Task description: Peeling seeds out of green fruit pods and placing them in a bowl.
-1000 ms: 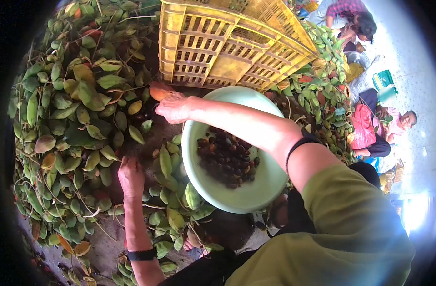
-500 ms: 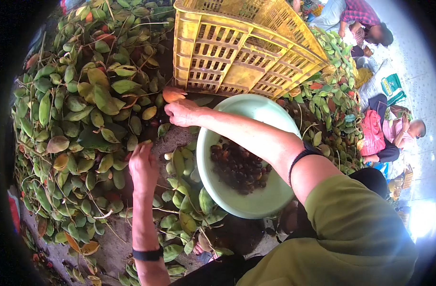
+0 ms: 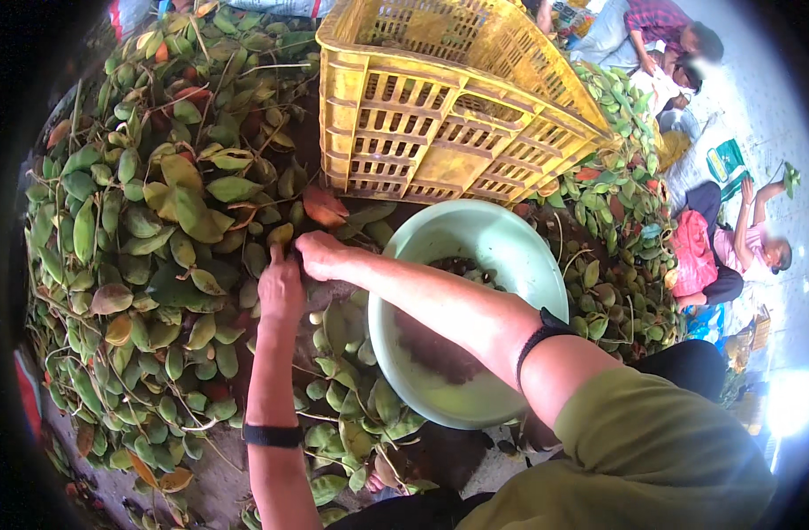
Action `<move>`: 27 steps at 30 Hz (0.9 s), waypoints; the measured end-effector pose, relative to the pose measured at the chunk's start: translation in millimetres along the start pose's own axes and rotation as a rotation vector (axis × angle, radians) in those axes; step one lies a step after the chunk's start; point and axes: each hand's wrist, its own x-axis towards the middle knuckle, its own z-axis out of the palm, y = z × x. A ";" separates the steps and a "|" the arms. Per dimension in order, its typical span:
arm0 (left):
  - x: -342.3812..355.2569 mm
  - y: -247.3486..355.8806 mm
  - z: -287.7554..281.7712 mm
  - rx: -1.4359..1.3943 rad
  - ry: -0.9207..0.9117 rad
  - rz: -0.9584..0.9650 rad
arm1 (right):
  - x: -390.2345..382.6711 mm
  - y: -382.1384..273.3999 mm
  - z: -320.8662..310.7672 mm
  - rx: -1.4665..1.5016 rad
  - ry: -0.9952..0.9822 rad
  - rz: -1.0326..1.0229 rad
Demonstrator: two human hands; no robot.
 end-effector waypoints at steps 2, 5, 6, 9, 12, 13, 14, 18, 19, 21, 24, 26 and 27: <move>-18.4 -11.1 -2.6 -0.168 0.069 0.045 | -6.3 -1.5 1.7 0.003 -0.009 -0.073; -38.6 -8.2 -11.3 -0.452 0.100 -0.035 | -14.8 -6.3 -2.4 -0.009 -0.127 -0.097; -41.8 -2.9 -14.6 -0.553 0.099 -0.082 | -15.7 -4.2 -4.2 -0.018 -0.191 -0.094; -57.3 -1.7 -13.5 -0.658 0.126 -0.171 | -21.5 -9.7 -0.2 -0.042 -0.200 -0.134; -69.5 12.3 -29.7 -1.063 0.222 -0.386 | -13.2 2.6 1.3 0.006 -0.186 -0.273; -77.1 19.3 -37.7 -1.163 0.210 -0.382 | -16.0 -2.4 -0.4 0.074 -0.242 -0.219; -83.5 32.4 -49.3 -1.263 0.194 -0.377 | -23.4 -7.5 -9.7 0.144 -0.298 -0.160; -96.6 94.9 -75.6 -1.111 -0.081 -0.011 | -41.1 5.4 -40.7 0.471 -0.336 -0.117; -99.5 110.1 -80.7 -1.001 -0.113 0.129 | -52.6 8.6 -54.4 0.596 -0.334 -0.138; -109.4 130.9 -82.7 -0.965 -0.177 0.268 | -80.3 17.2 -83.7 0.607 -0.403 -0.218; -111.9 130.4 -83.8 -0.927 -0.276 0.349 | -123.6 34.0 -132.9 0.335 -0.667 -0.268; -99.7 109.3 -85.6 -0.891 -0.249 0.347 | -134.4 32.1 -150.1 0.178 -0.695 -0.373; -83.4 96.8 -87.1 -0.734 -0.193 0.203 | -136.6 24.7 -158.5 0.109 -0.635 -0.368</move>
